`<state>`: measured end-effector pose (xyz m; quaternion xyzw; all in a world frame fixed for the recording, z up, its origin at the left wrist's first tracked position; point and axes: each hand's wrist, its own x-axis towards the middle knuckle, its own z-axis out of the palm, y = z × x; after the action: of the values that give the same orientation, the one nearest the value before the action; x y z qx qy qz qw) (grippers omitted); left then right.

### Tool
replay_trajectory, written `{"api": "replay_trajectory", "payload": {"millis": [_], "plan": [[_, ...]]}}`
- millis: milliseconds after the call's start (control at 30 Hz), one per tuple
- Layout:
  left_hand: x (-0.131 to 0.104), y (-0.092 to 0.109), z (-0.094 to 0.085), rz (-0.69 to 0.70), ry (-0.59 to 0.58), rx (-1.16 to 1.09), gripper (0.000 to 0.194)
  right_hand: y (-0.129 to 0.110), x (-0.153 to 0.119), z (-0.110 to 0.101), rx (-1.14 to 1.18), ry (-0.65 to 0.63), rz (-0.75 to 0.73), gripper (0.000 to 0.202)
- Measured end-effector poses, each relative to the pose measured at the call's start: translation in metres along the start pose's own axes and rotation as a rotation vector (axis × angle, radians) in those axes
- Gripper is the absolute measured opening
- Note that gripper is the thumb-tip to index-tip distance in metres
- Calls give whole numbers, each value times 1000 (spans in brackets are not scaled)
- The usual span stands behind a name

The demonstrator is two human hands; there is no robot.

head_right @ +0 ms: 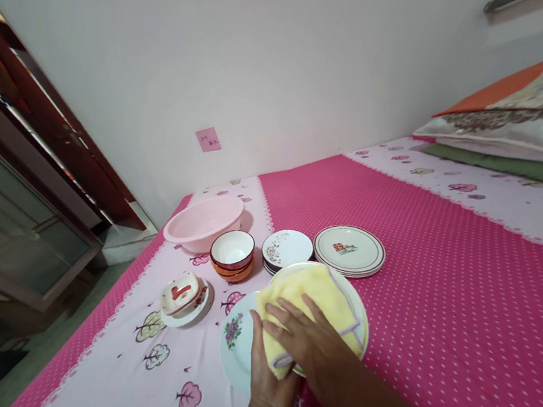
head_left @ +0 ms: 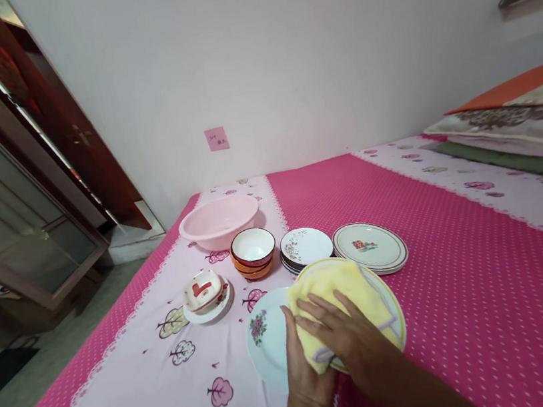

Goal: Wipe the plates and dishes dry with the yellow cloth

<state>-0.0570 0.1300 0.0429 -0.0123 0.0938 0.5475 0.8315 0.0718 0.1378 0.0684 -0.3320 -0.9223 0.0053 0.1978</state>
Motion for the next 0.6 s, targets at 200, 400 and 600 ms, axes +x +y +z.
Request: {"api": "replay_trajectory", "payload": {"millis": [200,400,600], "plan": [[14,-7,-11,77,-220,233,58,32,-1,5,-174,121,167,67],[16,6,-15,166,-176,232,61,54,-20,-5,-229,0,292,67],[14,26,-16,284,-137,201,59,46,-43,8,-177,16,177,66]]}}
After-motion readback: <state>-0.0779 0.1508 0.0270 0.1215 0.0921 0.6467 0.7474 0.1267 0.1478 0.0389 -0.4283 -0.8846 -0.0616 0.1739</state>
